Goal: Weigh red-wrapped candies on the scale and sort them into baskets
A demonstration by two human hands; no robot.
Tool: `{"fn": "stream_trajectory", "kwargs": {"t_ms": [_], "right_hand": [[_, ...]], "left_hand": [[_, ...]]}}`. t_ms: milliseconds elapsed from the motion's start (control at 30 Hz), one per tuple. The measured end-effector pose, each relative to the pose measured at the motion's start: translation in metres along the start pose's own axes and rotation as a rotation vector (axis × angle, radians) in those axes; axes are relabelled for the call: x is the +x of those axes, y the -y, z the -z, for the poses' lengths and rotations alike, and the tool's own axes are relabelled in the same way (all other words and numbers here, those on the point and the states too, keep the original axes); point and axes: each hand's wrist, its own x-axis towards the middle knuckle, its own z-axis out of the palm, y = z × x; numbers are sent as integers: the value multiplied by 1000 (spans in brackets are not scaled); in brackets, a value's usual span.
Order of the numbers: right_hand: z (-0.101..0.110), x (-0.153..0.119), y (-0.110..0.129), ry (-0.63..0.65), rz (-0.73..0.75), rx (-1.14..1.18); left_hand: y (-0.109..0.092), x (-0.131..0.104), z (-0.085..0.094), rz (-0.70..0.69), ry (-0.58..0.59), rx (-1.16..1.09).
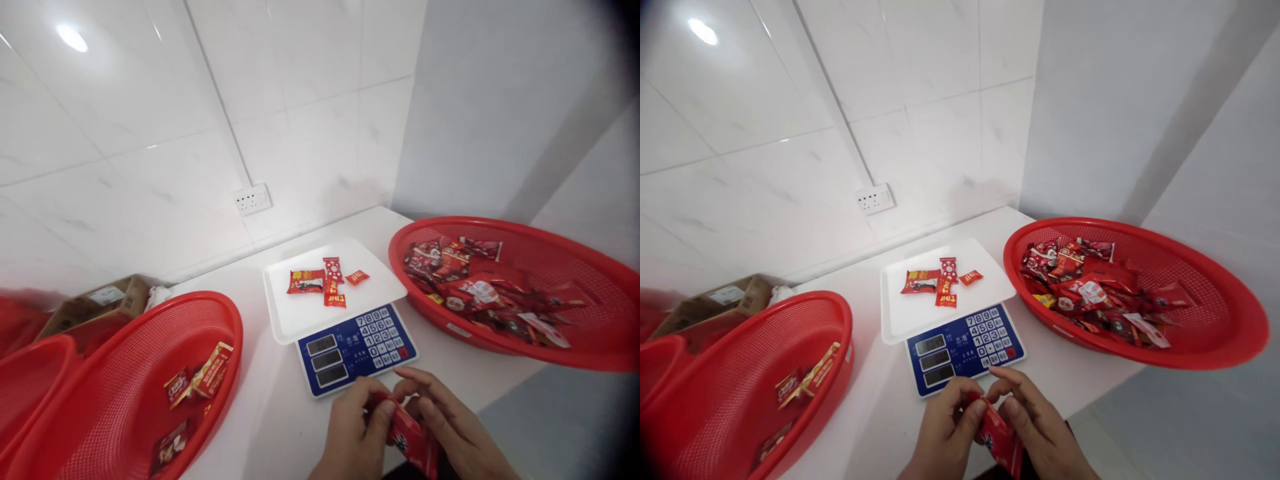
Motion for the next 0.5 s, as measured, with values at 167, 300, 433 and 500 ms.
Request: {"fn": "stream_trajectory", "kwargs": {"t_ms": [167,300,433,500], "right_hand": [[-14,3,-4,330,-126,10],[-22,7,7,398,-153,-34],[-22,6,12,401,-112,-112],[-20,6,12,378,-114,-118]], "left_hand": [[27,-18,9,-7,-261,-102],[29,-28,16,0,-261,-165],[30,-30,23,148,-97,-195],[32,-30,24,181,-32,-126]]}}
